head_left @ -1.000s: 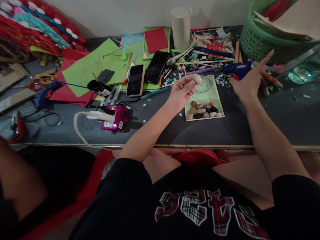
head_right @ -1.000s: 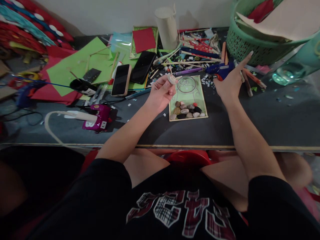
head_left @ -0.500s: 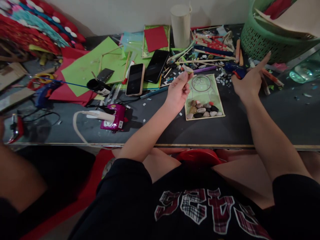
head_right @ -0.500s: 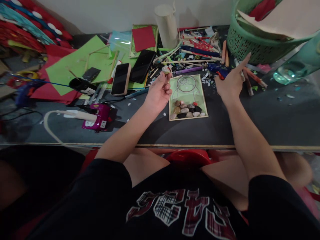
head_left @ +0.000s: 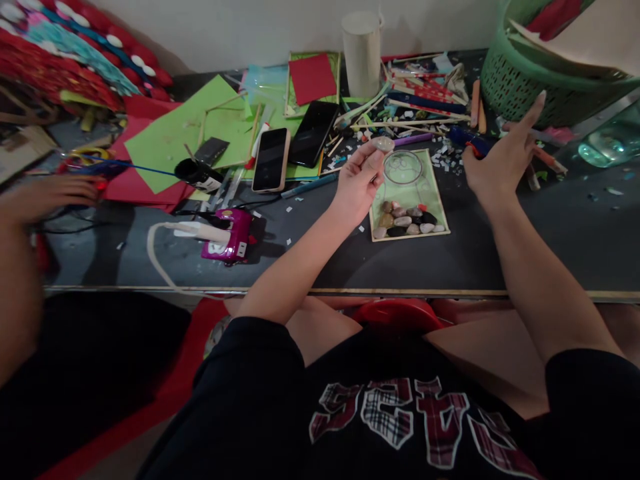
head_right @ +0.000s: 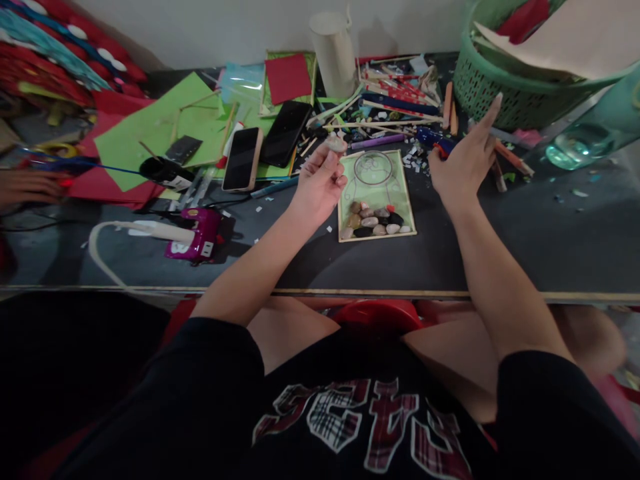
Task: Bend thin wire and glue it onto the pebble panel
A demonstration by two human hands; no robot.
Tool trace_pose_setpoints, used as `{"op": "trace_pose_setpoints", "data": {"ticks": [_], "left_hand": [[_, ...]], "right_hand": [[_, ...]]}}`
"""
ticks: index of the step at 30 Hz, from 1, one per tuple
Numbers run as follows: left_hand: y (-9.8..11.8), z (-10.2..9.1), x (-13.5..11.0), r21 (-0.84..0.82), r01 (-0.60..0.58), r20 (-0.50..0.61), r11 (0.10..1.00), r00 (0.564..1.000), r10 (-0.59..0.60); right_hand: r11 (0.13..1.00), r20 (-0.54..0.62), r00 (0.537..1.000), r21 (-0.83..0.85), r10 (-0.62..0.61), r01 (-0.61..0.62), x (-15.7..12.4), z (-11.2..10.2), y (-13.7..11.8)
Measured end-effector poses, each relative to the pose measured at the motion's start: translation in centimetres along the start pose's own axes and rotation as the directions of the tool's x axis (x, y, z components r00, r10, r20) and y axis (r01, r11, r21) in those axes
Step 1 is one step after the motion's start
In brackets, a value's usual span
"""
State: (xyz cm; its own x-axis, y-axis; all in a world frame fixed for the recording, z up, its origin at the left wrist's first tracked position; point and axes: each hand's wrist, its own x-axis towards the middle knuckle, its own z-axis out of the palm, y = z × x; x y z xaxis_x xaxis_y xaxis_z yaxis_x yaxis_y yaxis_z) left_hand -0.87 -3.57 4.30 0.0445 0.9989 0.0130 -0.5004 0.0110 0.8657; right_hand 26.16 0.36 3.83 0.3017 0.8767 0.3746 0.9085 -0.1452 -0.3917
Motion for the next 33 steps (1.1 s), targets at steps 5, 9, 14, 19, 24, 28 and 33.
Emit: {"op": "trace_pose_setpoints", "data": {"ticks": [5,9,14,19,24,28,33], "left_hand": [[0.3,0.5,-0.5,-0.007,0.015,0.051,1.0,0.999,-0.014],[0.2,1.0,-0.8,0.025,0.023,0.048,0.999,0.999,-0.024],[-0.9,1.5,-1.1,0.038,0.057,0.059,0.998,0.996,-0.059],[-1.9,1.7,-1.2,0.034,0.075,0.084,0.997,0.993,-0.078],[-2.4,1.2,-1.1,0.015,0.024,0.116,1.0,0.993,-0.026],[-2.8,0.8,-0.8,0.0,-0.055,0.175,0.998,0.983,0.054],[-3.2,0.5,-0.6,0.03,-0.132,0.171,0.991,0.977,0.125]], "right_hand": [[0.947,-0.076,0.969,0.207,-0.234,0.245,-1.9,-2.4,-3.2],[0.716,-0.098,0.928,0.609,-0.359,0.341,-3.4,-0.8,-4.2],[0.485,0.058,0.921,0.862,-0.385,0.148,-6.3,1.7,-6.5],[0.42,0.098,0.929,0.905,-0.358,0.066,-8.1,1.7,-7.5],[0.37,0.081,0.938,0.928,-0.337,0.052,-7.9,1.9,-7.2],[0.351,0.077,0.937,0.935,-0.342,0.052,-7.5,2.4,-6.9],[0.378,0.07,0.942,0.924,-0.328,0.063,-7.5,2.4,-6.7]]}}
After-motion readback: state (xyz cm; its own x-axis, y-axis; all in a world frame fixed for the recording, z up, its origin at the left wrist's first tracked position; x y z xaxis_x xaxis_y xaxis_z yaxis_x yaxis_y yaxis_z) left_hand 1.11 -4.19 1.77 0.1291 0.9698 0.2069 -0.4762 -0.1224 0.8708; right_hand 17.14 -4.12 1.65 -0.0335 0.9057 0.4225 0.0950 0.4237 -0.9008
